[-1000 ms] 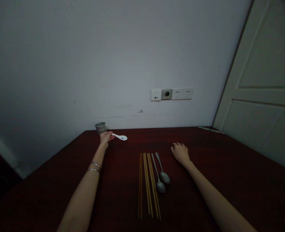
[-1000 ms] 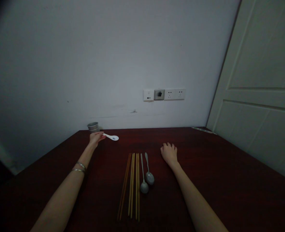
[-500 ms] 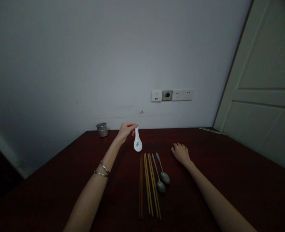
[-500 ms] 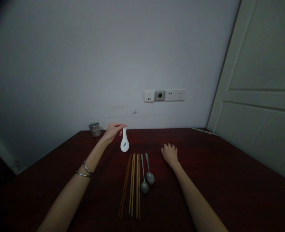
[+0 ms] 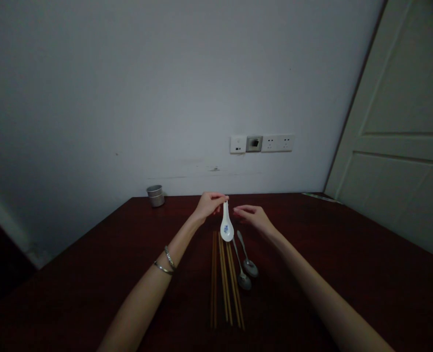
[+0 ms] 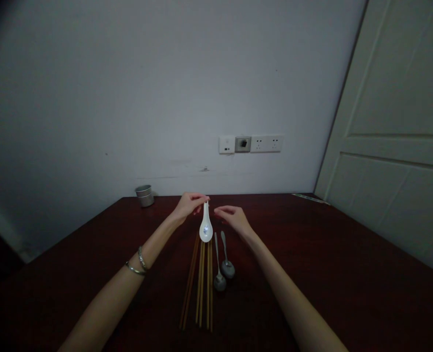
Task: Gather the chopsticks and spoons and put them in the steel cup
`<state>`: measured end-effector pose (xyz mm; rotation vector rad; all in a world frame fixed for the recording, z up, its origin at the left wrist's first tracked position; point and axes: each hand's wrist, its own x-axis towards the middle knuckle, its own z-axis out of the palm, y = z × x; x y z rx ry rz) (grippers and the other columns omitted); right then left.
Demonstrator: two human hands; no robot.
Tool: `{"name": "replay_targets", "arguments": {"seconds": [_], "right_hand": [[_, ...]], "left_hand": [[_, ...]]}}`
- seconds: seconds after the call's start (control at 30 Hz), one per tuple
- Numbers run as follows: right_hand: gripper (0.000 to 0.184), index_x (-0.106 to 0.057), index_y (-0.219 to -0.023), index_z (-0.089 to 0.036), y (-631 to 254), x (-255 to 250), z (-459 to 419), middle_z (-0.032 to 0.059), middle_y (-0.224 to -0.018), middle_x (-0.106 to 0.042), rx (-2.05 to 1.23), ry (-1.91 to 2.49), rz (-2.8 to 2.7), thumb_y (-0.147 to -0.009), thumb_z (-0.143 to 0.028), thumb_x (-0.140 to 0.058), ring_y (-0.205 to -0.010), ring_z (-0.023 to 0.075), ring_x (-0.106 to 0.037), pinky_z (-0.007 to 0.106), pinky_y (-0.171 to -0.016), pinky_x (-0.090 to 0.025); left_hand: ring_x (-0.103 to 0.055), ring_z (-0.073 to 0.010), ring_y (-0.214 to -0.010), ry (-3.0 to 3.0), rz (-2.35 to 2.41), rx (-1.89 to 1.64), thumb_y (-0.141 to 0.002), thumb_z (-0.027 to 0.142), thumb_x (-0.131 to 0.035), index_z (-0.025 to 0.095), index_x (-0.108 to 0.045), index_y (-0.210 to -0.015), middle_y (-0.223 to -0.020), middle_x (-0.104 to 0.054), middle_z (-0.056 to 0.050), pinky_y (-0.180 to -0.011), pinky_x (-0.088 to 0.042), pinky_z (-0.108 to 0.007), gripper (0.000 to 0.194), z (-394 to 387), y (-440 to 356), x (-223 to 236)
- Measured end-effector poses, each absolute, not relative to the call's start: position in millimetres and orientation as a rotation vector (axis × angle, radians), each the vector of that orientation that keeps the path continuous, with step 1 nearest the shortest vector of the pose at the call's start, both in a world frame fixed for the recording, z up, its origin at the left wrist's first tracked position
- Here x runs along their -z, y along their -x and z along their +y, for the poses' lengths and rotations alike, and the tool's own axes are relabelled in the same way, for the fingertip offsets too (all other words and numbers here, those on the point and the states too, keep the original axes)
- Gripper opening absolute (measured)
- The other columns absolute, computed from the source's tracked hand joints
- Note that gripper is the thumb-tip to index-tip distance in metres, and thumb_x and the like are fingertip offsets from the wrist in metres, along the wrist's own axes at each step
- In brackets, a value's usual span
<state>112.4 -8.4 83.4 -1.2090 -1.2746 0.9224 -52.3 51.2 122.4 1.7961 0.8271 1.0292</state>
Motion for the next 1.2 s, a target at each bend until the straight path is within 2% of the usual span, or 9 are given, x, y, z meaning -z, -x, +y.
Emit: {"name": "replay_targets", "arguments": {"seconds": [0.1,0.37,0.43,0.53,0.63,0.87,1.2], "right_hand": [[0.034,-0.068,-0.082,-0.011,-103,-86,-14,0.0076,-0.076,-0.067,-0.842,1.225,-1.379,-0.062,-0.039,-0.064,-0.064,0.0138,-0.058,0.023,-0.053,-0.043],[0.031,-0.068,-0.071,-0.011,-95,-81,-12,0.0049,-0.064,-0.065,-0.732,1.201,-1.433,-0.062,-0.039,-0.063,-0.054,0.0114,-0.052,0.023,-0.051,-0.039],[0.031,-0.068,-0.071,-0.01,-96,-81,-11,0.0044,-0.062,-0.064,-0.732,1.215,-1.436,-0.062,-0.04,-0.063,-0.052,0.0106,-0.051,0.022,-0.049,-0.038],[0.033,-0.068,-0.07,-0.01,-105,-80,-9,0.0039,-0.06,-0.064,-0.73,1.282,-1.43,-0.061,-0.041,-0.064,-0.049,0.0094,-0.049,0.021,-0.046,-0.037],[0.034,-0.069,-0.071,-0.009,-123,-71,-1,0.0037,-0.058,-0.062,-0.74,1.386,-1.366,-0.06,-0.041,-0.065,-0.046,0.0079,-0.047,0.019,-0.042,-0.034],[0.028,-0.068,-0.065,-0.01,-161,-47,11,-0.0006,-0.046,-0.055,-0.932,1.542,-1.316,-0.057,-0.037,-0.07,-0.041,0.0051,-0.043,0.017,-0.038,-0.032],[0.03,-0.067,-0.068,-0.012,-164,-49,-5,-0.0004,-0.054,-0.058,-1.303,1.695,-1.344,-0.054,-0.038,-0.074,-0.047,0.0043,-0.05,0.011,-0.04,-0.039]], "left_hand": [[-0.035,-0.0041,-0.031,-1.773,0.846,-1.052,-0.07,0.038,-0.06,0.01,-0.066,-0.077,-0.038,-0.044,0.005,-0.032,-0.024,-0.016,0.03,51,48,-118],[-0.037,-0.0041,-0.032,-1.725,0.828,-1.078,-0.07,0.036,-0.061,0.01,-0.066,-0.079,-0.04,-0.047,0.004,-0.032,-0.025,-0.016,0.028,46,39,-112],[-0.041,-0.0048,-0.035,-1.715,0.806,-1.064,-0.069,0.035,-0.062,0.01,-0.065,-0.081,-0.047,-0.053,0.001,-0.032,-0.028,-0.016,0.028,46,39,-112],[-0.052,-0.008,-0.049,-1.701,0.742,-1.052,-0.069,0.037,-0.062,0.011,-0.063,-0.089,-0.07,-0.064,-0.006,-0.034,-0.033,-0.015,0.032,50,40,-110],[-0.056,-0.0103,-0.059,-1.666,0.751,-1.098,-0.073,0.04,-0.057,0.012,-0.061,-0.092,-0.083,-0.065,-0.01,-0.037,-0.037,-0.015,0.034,62,44,-101],[-0.052,-0.0086,-0.049,-1.408,1.059,-1.169,-0.081,0.036,-0.047,0.01,-0.059,-0.08,-0.068,-0.063,-0.008,-0.036,-0.036,-0.015,0.029,106,76,-55],[-0.049,-0.0069,-0.039,-1.058,1.114,-1.193,-0.086,0.031,-0.032,0.01,-0.057,-0.077,-0.056,-0.059,-0.004,-0.038,-0.037,-0.016,0.034,129,116,-19]]}}
